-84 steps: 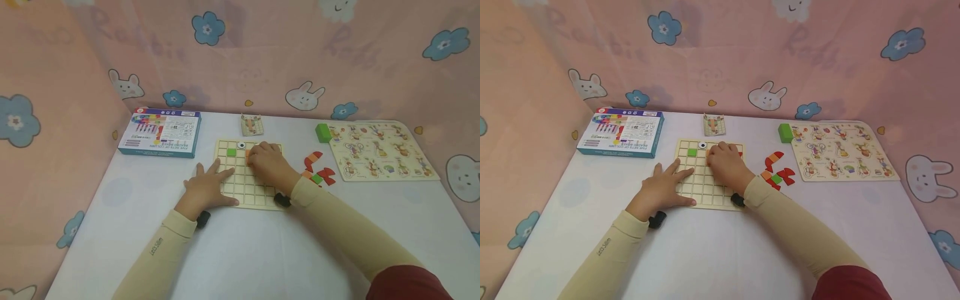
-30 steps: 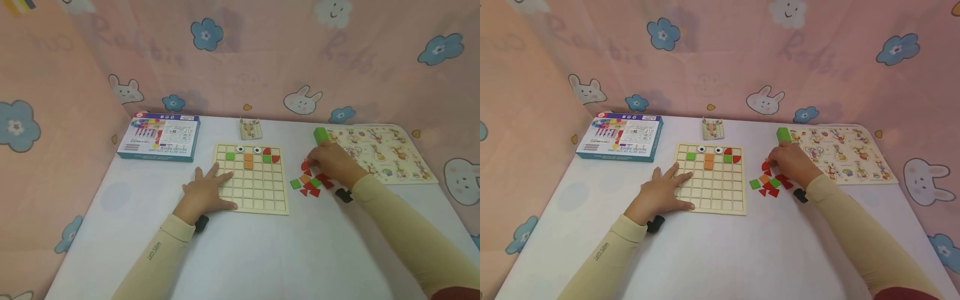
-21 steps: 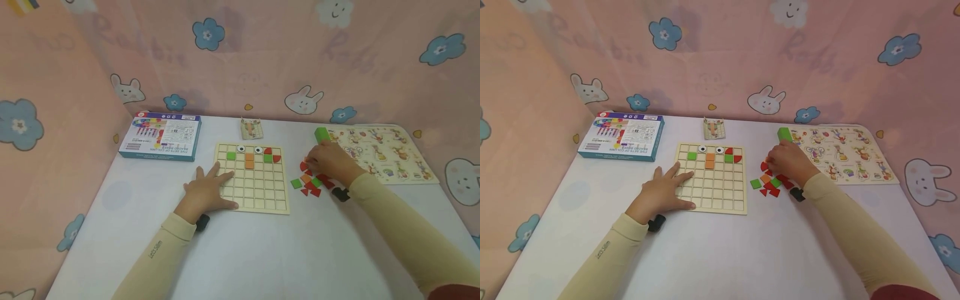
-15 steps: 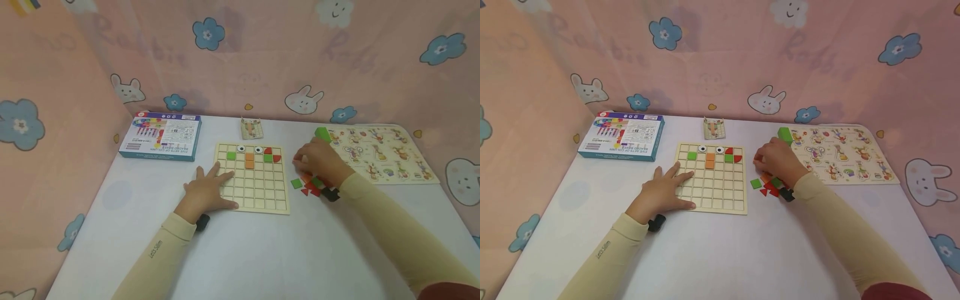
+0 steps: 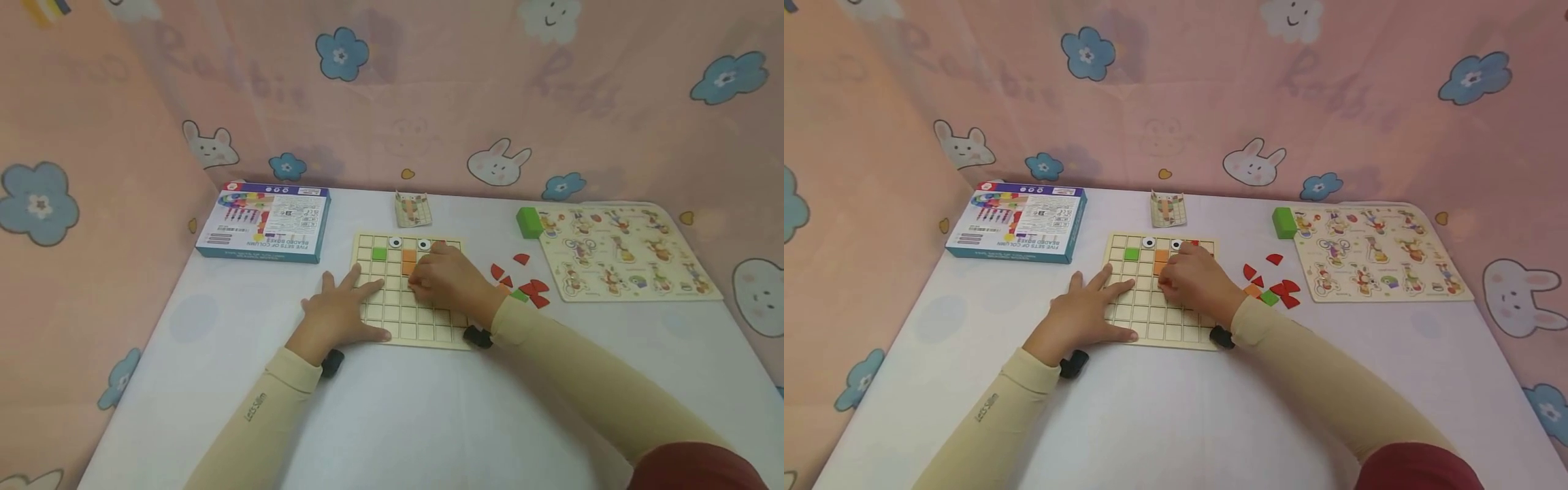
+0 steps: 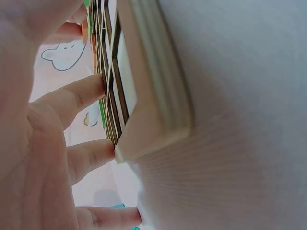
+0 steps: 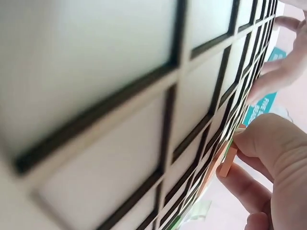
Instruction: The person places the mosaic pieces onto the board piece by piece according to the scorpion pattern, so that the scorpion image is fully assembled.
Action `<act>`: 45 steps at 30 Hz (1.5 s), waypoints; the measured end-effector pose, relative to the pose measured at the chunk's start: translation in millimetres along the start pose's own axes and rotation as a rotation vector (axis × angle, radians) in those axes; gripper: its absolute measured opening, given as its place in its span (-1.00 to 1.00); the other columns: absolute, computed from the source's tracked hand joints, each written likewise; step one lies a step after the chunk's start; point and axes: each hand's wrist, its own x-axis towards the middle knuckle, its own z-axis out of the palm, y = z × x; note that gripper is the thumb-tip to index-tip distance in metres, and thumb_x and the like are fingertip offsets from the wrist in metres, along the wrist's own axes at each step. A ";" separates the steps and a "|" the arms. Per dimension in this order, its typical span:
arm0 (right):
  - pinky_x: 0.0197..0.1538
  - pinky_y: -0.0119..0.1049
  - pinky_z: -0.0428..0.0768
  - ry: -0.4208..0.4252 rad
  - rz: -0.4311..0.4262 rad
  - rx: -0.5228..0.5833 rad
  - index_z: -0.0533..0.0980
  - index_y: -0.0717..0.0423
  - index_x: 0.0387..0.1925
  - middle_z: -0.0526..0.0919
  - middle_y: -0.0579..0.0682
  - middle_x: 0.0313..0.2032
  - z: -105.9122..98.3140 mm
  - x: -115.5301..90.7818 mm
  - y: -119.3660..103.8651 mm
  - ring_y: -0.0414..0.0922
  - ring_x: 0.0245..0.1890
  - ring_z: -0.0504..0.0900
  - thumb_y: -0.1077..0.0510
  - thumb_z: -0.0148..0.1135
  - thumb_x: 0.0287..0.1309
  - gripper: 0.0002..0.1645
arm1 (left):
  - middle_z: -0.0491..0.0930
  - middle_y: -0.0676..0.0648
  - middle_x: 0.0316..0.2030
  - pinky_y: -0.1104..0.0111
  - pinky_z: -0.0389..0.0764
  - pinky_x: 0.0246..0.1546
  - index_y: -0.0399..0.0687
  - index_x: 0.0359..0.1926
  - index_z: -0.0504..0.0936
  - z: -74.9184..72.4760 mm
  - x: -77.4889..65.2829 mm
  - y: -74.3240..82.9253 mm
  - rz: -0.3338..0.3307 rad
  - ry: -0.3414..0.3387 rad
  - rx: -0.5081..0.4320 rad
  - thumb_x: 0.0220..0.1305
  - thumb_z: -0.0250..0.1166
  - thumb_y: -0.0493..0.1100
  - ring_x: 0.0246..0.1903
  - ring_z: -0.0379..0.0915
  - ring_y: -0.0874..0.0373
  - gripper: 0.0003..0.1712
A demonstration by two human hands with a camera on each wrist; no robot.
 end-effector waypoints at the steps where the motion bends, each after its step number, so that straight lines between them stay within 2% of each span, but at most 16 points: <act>1: -0.10 -0.21 0.50 0.008 -0.020 -0.015 0.85 0.03 -0.22 0.84 -0.13 -0.30 0.5 1.1 -1.8 -0.11 -0.26 0.62 0.14 0.53 0.20 -0.88 | -0.09 -0.03 0.70 -0.61 0.22 0.17 0.54 0.61 0.30 0.1 -0.1 -0.1 -0.002 -0.002 0.001 -0.07 0.57 0.53 0.55 -0.15 -0.44 0.21; 5: -0.07 -0.23 0.53 -0.001 -0.049 -0.053 0.86 0.01 -0.21 0.83 -0.13 -0.27 3.5 2.7 -6.3 -0.09 -0.23 0.63 0.13 0.53 0.21 -0.87 | -0.09 -0.03 0.70 -0.61 0.23 0.17 0.54 0.61 0.29 0.5 -0.3 0.1 -0.003 -0.007 -0.001 -0.07 0.57 0.53 0.56 -0.15 -0.44 0.21; 8: -0.02 -0.21 0.57 -0.013 -0.037 -0.067 0.85 0.03 -0.21 0.82 -0.10 -0.27 4.6 1.3 -9.1 -0.05 -0.19 0.61 0.11 0.54 0.24 -0.87 | -0.09 -0.04 0.70 -0.62 0.22 0.17 0.53 0.61 0.29 0.5 -0.4 0.6 -0.002 -0.012 -0.006 -0.07 0.57 0.52 0.56 -0.16 -0.45 0.21; 11: 0.09 -0.09 0.57 -0.043 0.013 -0.057 0.84 0.04 -0.19 0.77 -0.08 -0.19 3.8 -1.2 -11.9 -0.01 -0.07 0.60 0.05 0.51 0.32 -0.84 | -0.10 -0.04 0.70 -0.63 0.20 0.17 0.53 0.61 0.30 0.0 -0.4 1.1 -0.002 -0.013 -0.014 -0.07 0.58 0.51 0.56 -0.17 -0.45 0.21; 15: 0.22 0.05 0.46 -0.128 0.125 0.014 0.82 -0.05 -0.09 0.66 -0.09 -0.01 1.2 -3.4 -14.6 0.01 0.13 0.50 0.02 0.44 0.40 -0.83 | -0.10 -0.04 0.70 -0.63 0.19 0.17 0.52 0.61 0.30 -1.7 -0.9 1.3 -0.006 -0.012 -0.016 -0.06 0.59 0.50 0.56 -0.17 -0.46 0.21; 19: 0.24 0.06 0.41 -0.167 0.185 0.075 0.81 -0.11 -0.01 0.60 -0.10 0.02 -1.3 -3.8 -14.5 0.01 0.16 0.45 0.06 0.43 0.41 -0.80 | -0.10 -0.05 0.70 -0.63 0.18 0.18 0.51 0.61 0.30 -4.1 -2.1 2.0 -0.012 -0.015 -0.015 -0.05 0.59 0.49 0.56 -0.18 -0.46 0.20; 24: 0.27 0.08 0.37 -0.196 0.199 0.079 0.80 -0.12 0.03 0.58 -0.10 0.06 -4.8 -3.9 -13.3 0.02 0.17 0.43 0.10 0.42 0.41 -0.77 | -0.10 -0.04 0.70 -0.62 0.19 0.18 0.52 0.61 0.30 -4.6 -1.6 2.9 -0.008 -0.019 -0.018 -0.05 0.58 0.50 0.56 -0.18 -0.46 0.20; 27: 0.31 0.13 0.35 -0.224 0.195 0.060 0.77 -0.16 0.14 0.56 -0.07 0.11 -6.6 -6.0 -13.2 0.05 0.21 0.41 0.12 0.42 0.40 -0.68 | -0.10 -0.04 0.70 -0.62 0.18 0.19 0.52 0.61 0.30 -4.0 -1.2 2.4 -0.009 -0.020 -0.017 -0.06 0.58 0.51 0.56 -0.18 -0.45 0.20; 31: 0.37 0.24 0.30 -0.298 0.181 0.015 0.60 -0.31 0.39 0.52 -0.01 0.21 -9.0 -12.8 -12.5 0.12 0.28 0.37 0.15 0.35 0.46 -0.45 | -0.10 -0.04 0.70 -0.63 0.17 0.19 0.51 0.61 0.30 -3.6 -0.8 1.0 -0.008 -0.019 -0.016 -0.05 0.58 0.50 0.56 -0.19 -0.46 0.20; 34: 0.37 0.29 0.28 -0.335 0.199 0.031 0.50 -0.41 0.46 0.49 0.02 0.24 -9.2 -16.5 -10.9 0.17 0.32 0.35 0.20 0.30 0.48 -0.34 | -0.10 -0.05 0.70 -0.63 0.16 0.19 0.50 0.61 0.30 -3.7 -0.1 0.2 -0.007 -0.017 -0.019 -0.05 0.59 0.49 0.57 -0.20 -0.48 0.20; 37: 0.36 0.28 0.29 -0.314 0.235 0.103 0.55 -0.39 0.43 0.47 0.03 0.28 -7.9 -16.9 -5.6 0.18 0.35 0.33 0.27 0.26 0.45 -0.33 | -0.10 -0.05 0.70 -0.64 0.15 0.19 0.50 0.61 0.30 -3.0 0.3 -0.5 -0.010 -0.018 -0.021 -0.05 0.59 0.48 0.57 -0.22 -0.48 0.20; 40: 0.37 0.27 0.28 -0.239 0.273 0.175 0.60 -0.27 0.37 0.46 0.05 0.33 -14.9 -15.7 4.0 0.19 0.39 0.32 0.30 0.19 0.48 -0.42 | -0.10 -0.04 0.70 -0.63 0.15 0.20 0.51 0.61 0.30 -1.7 0.8 -0.3 -0.008 -0.018 -0.021 -0.06 0.59 0.49 0.57 -0.22 -0.47 0.21; 45: 0.36 0.28 0.25 -0.100 0.344 0.226 0.60 -0.06 0.35 0.47 0.14 0.35 -46.7 -26.3 27.4 0.24 0.40 0.30 0.34 0.09 0.50 -0.48 | -0.12 -0.03 0.71 -0.63 0.14 0.20 0.52 0.62 0.29 -1.4 0.1 -0.1 -0.010 -0.019 -0.023 -0.07 0.60 0.49 0.58 -0.23 -0.47 0.22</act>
